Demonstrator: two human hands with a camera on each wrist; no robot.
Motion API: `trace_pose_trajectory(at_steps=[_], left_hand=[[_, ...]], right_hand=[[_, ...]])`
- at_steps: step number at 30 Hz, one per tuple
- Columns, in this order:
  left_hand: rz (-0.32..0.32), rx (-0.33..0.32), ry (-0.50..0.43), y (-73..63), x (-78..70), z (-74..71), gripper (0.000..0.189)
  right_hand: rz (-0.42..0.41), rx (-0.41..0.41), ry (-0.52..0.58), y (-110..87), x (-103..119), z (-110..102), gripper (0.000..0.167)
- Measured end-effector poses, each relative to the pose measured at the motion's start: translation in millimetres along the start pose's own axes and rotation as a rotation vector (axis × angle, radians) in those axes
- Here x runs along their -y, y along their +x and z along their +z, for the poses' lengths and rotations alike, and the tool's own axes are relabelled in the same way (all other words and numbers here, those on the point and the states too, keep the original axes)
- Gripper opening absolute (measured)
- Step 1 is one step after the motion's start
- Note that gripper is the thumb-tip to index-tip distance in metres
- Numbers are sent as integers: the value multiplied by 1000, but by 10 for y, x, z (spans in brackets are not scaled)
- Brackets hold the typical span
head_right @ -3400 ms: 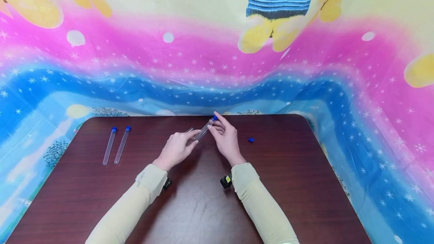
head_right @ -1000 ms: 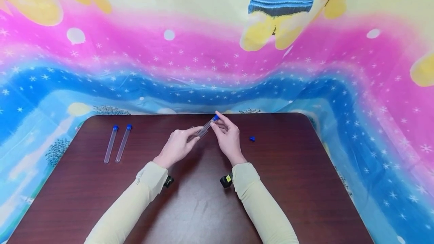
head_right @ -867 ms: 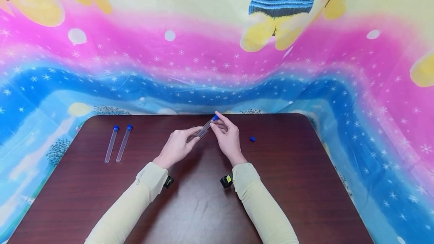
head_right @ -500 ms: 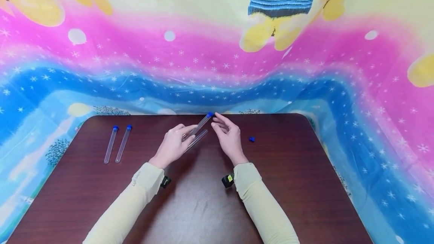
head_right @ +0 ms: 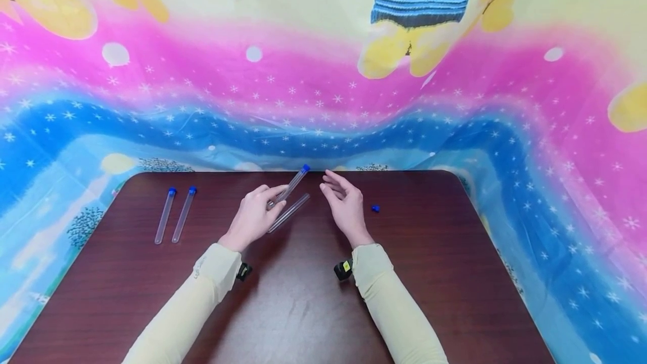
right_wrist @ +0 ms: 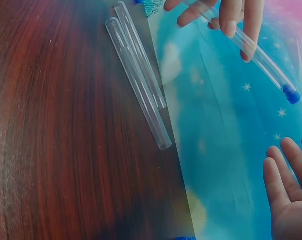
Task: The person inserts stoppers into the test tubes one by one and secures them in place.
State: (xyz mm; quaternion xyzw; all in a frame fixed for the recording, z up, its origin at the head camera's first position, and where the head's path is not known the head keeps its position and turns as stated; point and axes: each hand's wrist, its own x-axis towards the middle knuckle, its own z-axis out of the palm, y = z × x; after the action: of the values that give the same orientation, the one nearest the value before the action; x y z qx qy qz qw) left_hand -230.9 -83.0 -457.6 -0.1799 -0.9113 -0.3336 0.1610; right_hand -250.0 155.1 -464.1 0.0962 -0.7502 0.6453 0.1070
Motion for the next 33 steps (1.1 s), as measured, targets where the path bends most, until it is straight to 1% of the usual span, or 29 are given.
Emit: trace_pose_trajectory(at_steps=[3,7,11,16,18,23,24,26,33], left_hand=[[-19,-9,14,-7,11,-8,39],[-47,-22,62,-19,30,-28,38],[-68,-34,99,-28,56,-58,37],[-91,-53,87,-31,105,-114,37],[-97,-59,75,-35,135,-143,37],[-125,-73,55,-60,203,-223,38],[-134,-75,54,-66,214,-236,38],[-150,-76,58,-81,234,-260,38],[-193,-73,79,-131,324,-338,39]], right_hand=[[13,-3,-4,-3,-15,-28,42],[23,-11,1,-20,-29,-70,41],[10,-23,-5,-32,-63,-112,42],[-3,-48,-28,-26,-103,-175,42],[8,-50,-43,-30,-60,-196,41],[22,-57,-22,-26,-55,-249,41],[20,-62,-14,-16,-97,-264,40],[17,-70,-6,-25,-95,-286,40],[4,-99,-31,-26,-133,-374,41]])
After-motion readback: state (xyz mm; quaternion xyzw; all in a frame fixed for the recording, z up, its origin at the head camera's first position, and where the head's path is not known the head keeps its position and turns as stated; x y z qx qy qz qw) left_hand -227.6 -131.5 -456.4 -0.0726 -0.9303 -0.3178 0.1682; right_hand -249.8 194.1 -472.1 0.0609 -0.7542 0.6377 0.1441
